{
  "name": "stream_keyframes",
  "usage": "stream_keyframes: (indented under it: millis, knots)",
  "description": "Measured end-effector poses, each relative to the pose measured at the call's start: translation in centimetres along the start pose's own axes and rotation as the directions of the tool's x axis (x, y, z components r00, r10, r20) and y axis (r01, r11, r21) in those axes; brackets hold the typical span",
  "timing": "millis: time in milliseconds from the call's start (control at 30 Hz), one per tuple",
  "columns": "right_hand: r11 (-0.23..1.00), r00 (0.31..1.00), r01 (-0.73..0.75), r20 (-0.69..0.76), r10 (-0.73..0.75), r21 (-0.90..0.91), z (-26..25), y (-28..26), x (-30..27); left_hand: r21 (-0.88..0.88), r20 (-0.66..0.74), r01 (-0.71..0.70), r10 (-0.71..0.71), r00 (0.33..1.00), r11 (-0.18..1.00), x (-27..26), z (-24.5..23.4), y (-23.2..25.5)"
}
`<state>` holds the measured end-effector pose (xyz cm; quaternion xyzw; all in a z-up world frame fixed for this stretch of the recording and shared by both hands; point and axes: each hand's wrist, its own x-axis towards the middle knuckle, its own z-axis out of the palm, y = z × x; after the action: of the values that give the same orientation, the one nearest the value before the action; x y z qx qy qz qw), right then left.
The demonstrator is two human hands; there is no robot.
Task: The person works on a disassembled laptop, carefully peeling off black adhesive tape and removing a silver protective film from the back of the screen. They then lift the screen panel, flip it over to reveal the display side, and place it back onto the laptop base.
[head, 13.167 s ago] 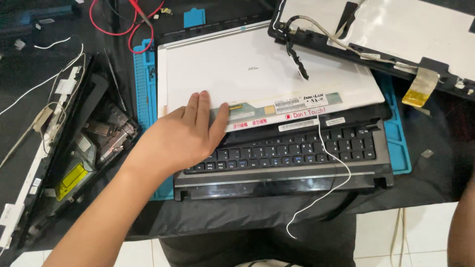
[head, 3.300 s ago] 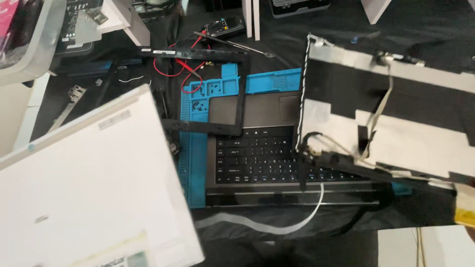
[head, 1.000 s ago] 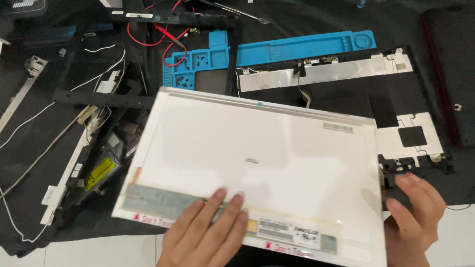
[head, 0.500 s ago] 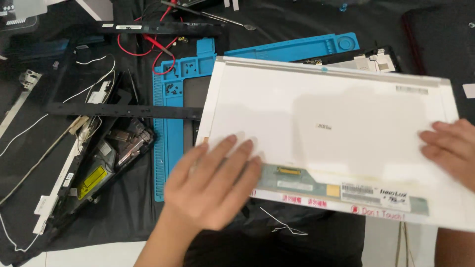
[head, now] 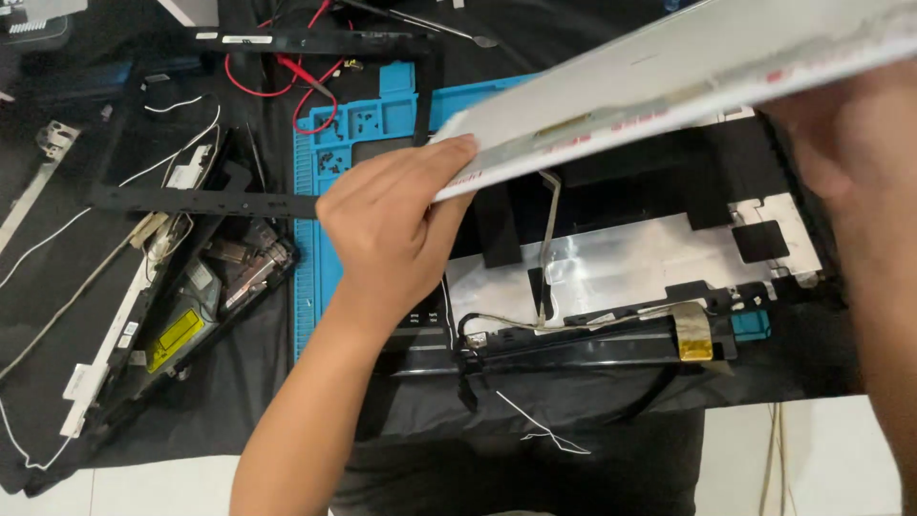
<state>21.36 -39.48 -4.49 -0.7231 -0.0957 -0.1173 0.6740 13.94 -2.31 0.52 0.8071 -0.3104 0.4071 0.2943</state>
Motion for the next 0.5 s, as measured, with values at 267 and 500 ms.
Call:
stream_keyframes:
  millis: [267, 500]
  knots:
    - [0.999, 0.957, -0.024, 0.288, 0.037, -0.049, 1.6, -1.6, 1.1, -0.315, -0.016, 0.463, -0.493, 0.870, 0.828, 1.2, 2.4, 3.5]
    - [0.913, 0.963, 0.006, 0.245, -0.115, 0.407, 4.5, -3.7, -2.0, -0.701, 0.206, 0.652, -0.792, 0.575, 0.291, -1.0, 4.6, 4.7]
